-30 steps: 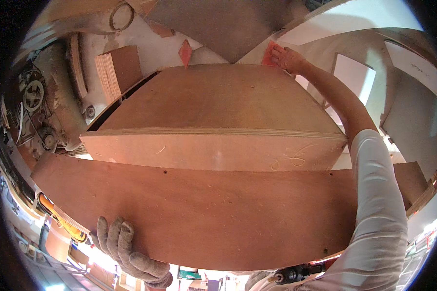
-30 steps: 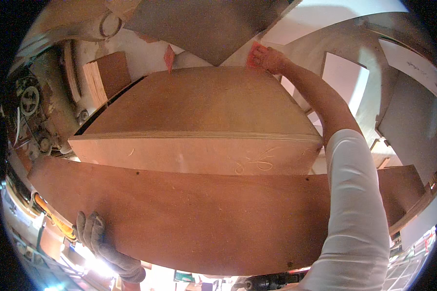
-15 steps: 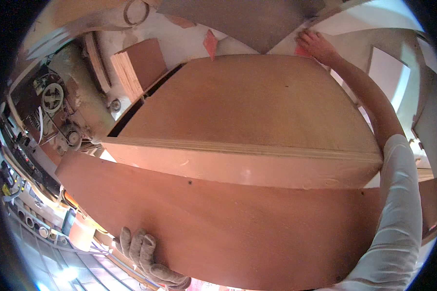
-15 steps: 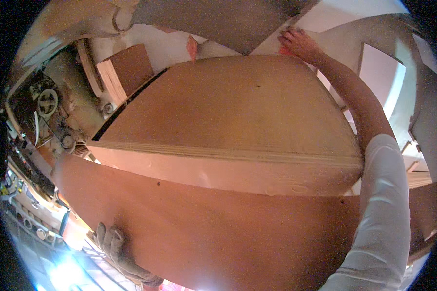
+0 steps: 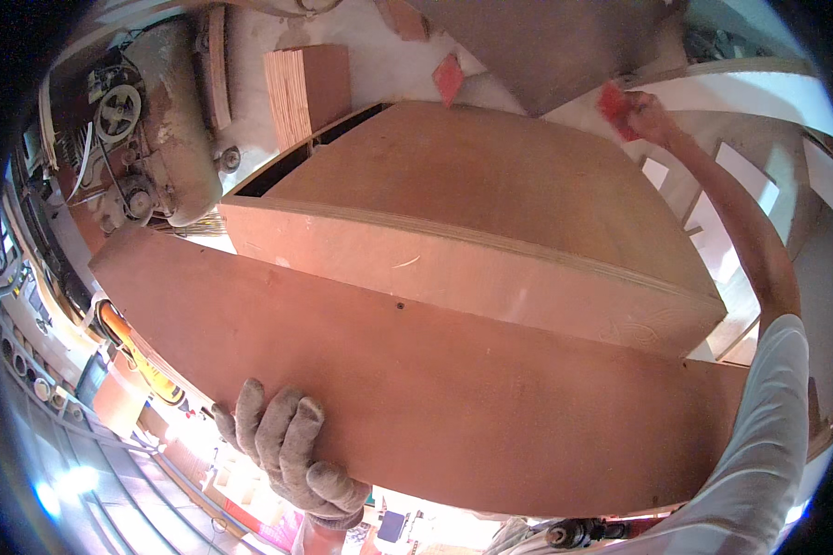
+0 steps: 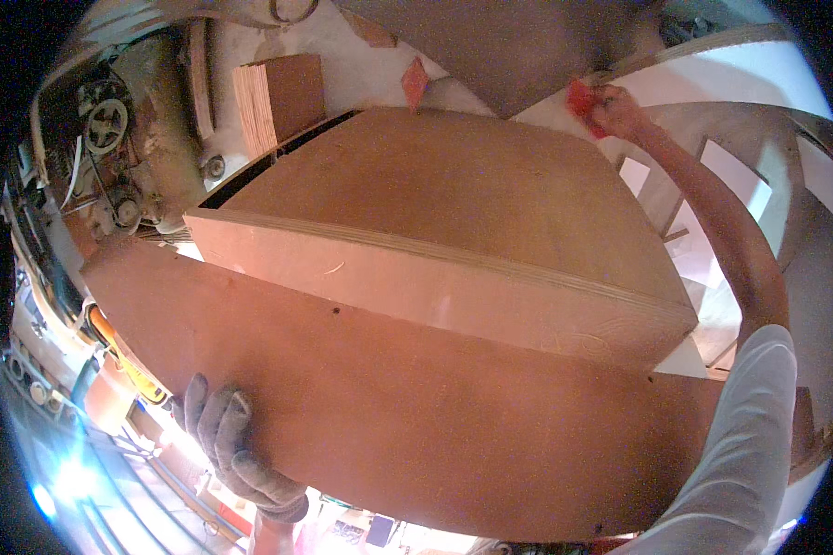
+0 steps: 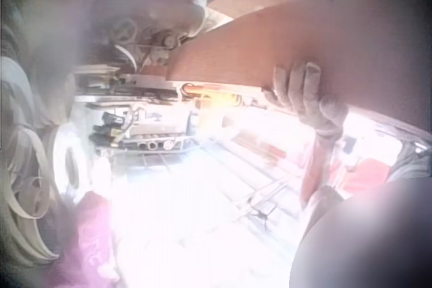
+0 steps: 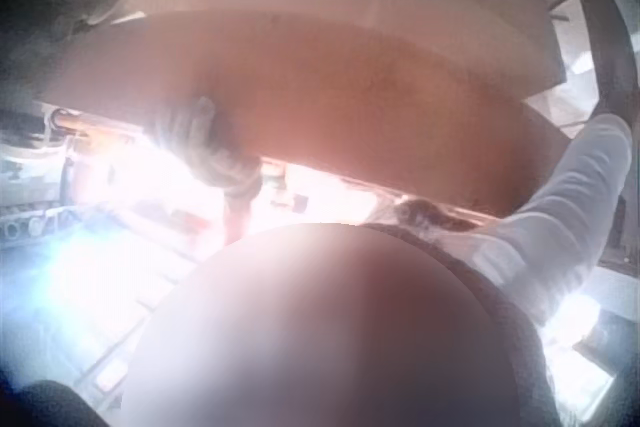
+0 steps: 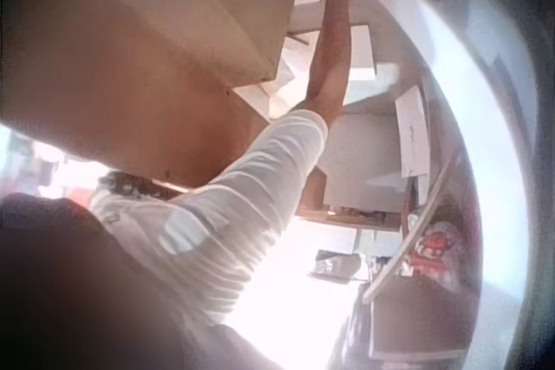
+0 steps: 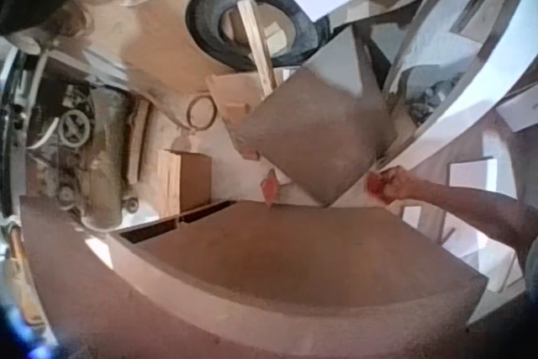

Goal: The person assembles wooden furniture components using a cordless drill and a heat gun. They attach red plastic pieces to a wooden board, apply heat to soften adhesive, and secure parts with screws.

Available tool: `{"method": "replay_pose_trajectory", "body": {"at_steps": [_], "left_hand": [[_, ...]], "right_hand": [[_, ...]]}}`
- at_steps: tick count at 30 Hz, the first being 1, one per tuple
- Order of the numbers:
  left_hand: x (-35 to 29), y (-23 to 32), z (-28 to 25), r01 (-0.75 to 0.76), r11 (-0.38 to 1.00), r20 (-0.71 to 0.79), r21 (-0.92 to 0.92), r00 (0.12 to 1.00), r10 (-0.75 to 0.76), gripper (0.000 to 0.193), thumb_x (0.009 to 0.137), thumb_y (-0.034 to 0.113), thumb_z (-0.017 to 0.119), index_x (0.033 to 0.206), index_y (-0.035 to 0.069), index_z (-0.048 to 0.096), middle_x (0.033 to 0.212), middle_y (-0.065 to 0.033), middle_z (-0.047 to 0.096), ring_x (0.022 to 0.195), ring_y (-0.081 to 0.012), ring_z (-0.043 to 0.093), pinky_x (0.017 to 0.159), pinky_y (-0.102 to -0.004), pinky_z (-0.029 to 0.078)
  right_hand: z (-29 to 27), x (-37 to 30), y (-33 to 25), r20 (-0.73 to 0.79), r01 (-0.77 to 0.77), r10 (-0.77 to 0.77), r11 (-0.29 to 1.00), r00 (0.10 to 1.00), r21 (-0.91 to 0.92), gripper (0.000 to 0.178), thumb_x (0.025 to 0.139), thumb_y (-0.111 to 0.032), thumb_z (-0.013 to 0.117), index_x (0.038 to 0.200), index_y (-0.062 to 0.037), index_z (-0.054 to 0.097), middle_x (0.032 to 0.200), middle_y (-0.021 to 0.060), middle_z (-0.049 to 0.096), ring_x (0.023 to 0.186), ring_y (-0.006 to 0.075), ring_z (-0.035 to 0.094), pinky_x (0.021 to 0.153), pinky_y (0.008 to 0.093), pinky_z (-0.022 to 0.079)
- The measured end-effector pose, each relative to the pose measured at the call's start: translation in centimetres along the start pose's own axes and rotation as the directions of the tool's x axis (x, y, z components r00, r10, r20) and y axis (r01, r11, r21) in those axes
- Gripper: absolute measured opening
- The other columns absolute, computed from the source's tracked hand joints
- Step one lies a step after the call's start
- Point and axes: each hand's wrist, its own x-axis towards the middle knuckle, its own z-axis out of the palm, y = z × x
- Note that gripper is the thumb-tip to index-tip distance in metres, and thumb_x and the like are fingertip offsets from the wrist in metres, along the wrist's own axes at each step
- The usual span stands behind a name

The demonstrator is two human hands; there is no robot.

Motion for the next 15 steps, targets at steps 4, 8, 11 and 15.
{"method": "replay_pose_trajectory", "body": {"at_steps": [4,8,11,15], "left_hand": [[-0.8,-0.1,-0.8,0.053,0.998,0.035,0.031,0.998,-0.054,0.045,0.103,0.036,0.025,0.111,0.014,0.064,0.112,-0.0064,0.065,0.13,-0.0339,0.051,0.121,-0.0611,0.017],[0.5,0.2,-0.5,0.009,1.0,0.037,-0.004,0.999,-0.009,0.047,0.101,0.033,0.026,0.11,0.009,0.066,0.112,-0.0096,0.067,0.128,-0.0355,0.053,0.12,-0.0596,0.019],[0.4,0.2,-0.3,0.019,0.999,0.002,-0.044,1.0,-0.019,0.047,0.102,0.036,0.028,0.108,0.012,0.067,0.109,-0.0072,0.068,0.129,-0.0338,0.052,0.121,-0.0591,0.016],[0.0,0.5,-0.6,0.089,0.994,-0.007,-0.066,0.996,-0.089,0.048,0.103,0.04,0.028,0.108,0.016,0.069,0.106,-0.0038,0.069,0.131,-0.0304,0.051,0.123,-0.0584,0.013]], "right_hand": [[5.7,-0.9,-15.5,0.169,0.053,-0.136,0.904,0.976,0.425,0.044,0.095,-0.037,0.066,0.124,-0.0037,0.066,0.119,0.0062,0.069,0.107,0.0162,0.064,0.097,0.0348,0.049],[11.4,7.5,-17.1,0.262,-0.041,-0.275,0.615,0.925,0.788,0.055,0.099,-0.038,0.061,0.139,-0.0024,0.052,0.132,0.0049,0.062,0.117,0.017,0.058,0.102,0.0352,0.045],[14.8,13.5,-17.1,0.226,-0.083,-0.142,0.644,0.964,0.761,0.052,0.101,-0.04,0.057,0.136,-0.0025,0.054,0.129,0.0057,0.063,0.112,0.0176,0.059,0.098,0.0358,0.046],[17.8,16.9,-17.9,0.17,-0.051,-0.099,0.706,0.98,0.706,0.046,0.101,-0.038,0.056,0.13,-0.0036,0.06,0.122,0.0087,0.066,0.105,0.0195,0.062,0.092,0.0378,0.049]]}}
